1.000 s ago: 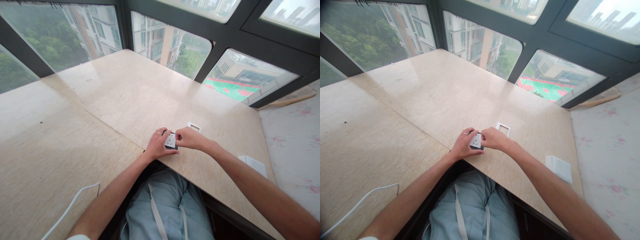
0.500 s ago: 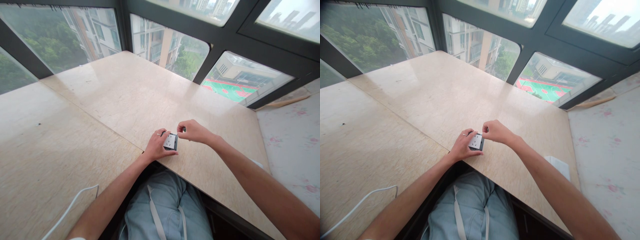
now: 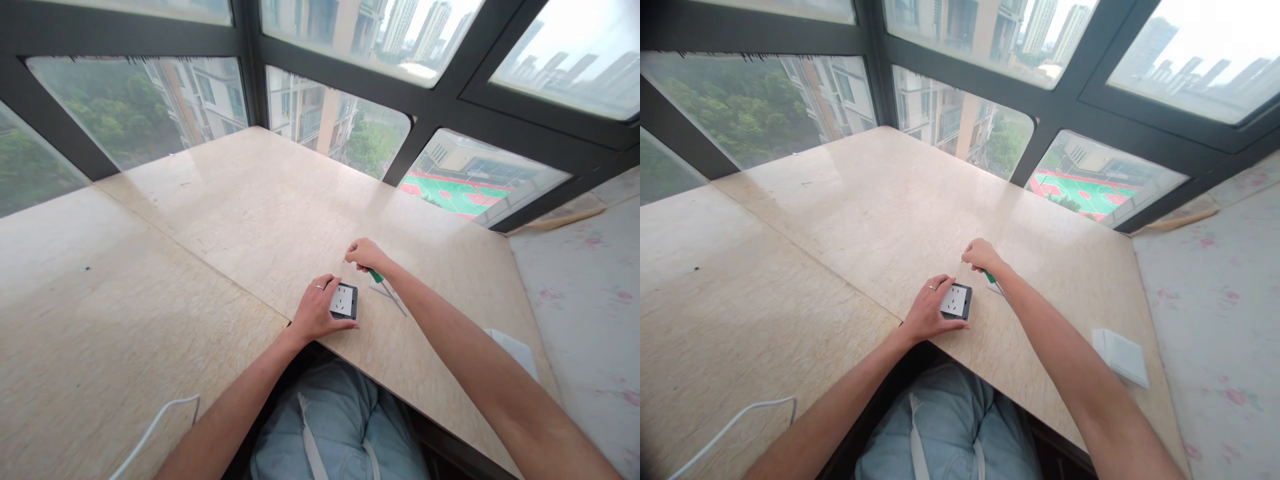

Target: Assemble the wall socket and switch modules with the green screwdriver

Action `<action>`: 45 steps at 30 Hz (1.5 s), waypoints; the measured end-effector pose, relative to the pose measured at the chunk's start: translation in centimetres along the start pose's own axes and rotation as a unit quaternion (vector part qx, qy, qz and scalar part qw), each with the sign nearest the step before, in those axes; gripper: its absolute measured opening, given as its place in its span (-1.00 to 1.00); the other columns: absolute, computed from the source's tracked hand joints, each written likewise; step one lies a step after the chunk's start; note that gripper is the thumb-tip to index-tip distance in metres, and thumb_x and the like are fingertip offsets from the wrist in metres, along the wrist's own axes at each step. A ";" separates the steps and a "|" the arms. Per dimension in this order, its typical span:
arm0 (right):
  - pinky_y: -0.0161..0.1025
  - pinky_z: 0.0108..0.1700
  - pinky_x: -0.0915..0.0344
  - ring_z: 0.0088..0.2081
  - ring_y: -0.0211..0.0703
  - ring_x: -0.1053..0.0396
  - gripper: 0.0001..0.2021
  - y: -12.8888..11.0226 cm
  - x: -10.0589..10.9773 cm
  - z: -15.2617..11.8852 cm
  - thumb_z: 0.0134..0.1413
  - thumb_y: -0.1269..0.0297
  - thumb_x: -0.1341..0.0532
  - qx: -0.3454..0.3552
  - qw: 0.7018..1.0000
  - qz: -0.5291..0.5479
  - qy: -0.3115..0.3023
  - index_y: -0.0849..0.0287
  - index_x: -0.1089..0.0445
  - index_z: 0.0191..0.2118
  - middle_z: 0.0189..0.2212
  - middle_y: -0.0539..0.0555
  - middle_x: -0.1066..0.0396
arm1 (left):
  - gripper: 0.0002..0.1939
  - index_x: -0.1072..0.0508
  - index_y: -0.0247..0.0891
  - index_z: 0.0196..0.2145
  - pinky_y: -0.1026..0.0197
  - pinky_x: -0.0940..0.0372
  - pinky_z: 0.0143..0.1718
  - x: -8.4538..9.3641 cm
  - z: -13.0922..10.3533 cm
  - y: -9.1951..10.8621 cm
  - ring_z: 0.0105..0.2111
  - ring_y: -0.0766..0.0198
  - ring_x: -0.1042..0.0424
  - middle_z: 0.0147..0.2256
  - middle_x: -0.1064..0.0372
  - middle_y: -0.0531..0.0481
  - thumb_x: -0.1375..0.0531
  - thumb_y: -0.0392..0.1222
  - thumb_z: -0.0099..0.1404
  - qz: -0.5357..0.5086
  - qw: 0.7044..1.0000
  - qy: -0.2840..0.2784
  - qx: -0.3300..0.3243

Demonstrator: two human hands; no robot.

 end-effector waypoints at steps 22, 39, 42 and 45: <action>-0.38 -0.67 -0.22 -0.71 -0.36 -0.25 -0.86 -5.7 5.8 -13.5 0.18 0.17 -0.27 0.297 0.806 0.412 0.303 0.11 -0.38 -0.28 -0.65 -0.18 -0.26 | 0.10 -0.08 -0.15 0.36 -0.21 -0.15 0.30 1.2 -0.1 -2.9 0.28 -0.12 -0.24 0.27 -0.19 -0.28 -0.52 -0.04 -0.03 -0.225 0.970 -0.083 0.048; -0.28 -0.36 -0.32 -0.41 -0.22 -0.45 -0.81 -10.6 2.9 -13.6 0.36 0.15 -0.06 0.365 0.903 0.088 0.207 0.12 -0.32 -0.16 -0.38 0.02 -0.46 | -0.17 -0.29 -0.19 0.16 -0.09 -0.30 0.13 1.3 0.5 -2.0 0.10 -0.05 -0.37 0.11 -0.35 -0.17 -0.48 0.10 0.01 -0.210 0.975 -0.062 0.026; -0.22 -0.38 -0.20 -0.38 -0.03 -0.47 -0.70 -12.0 2.9 -13.3 0.37 0.04 -0.07 0.254 0.927 -0.211 0.179 0.19 -0.33 -0.17 -0.46 0.15 -0.46 | -0.24 -0.33 -0.18 0.08 -0.02 -0.35 -0.01 1.4 0.5 -2.0 -0.04 0.00 -0.42 0.01 -0.40 -0.11 -0.47 0.14 0.02 -0.203 0.976 -0.066 0.035; -0.20 -0.38 -0.16 -0.38 0.05 -0.47 -0.63 -13.0 3.7 -13.5 0.36 -0.02 -0.07 0.200 0.907 -0.345 0.132 0.23 -0.35 -0.13 -0.45 0.23 -0.48 | -0.25 -0.33 -0.19 0.06 -0.01 -0.33 -0.01 1.5 0.6 -1.9 -0.04 0.00 -0.40 0.01 -0.39 -0.11 -0.47 0.15 0.01 -0.198 0.978 -0.061 0.034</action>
Point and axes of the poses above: each hand's wrist, its own z-axis towards the middle knuckle, its own x-axis out of the back of the hand, y = z × x, the point moved 8 cm from there along z, towards the middle knuckle
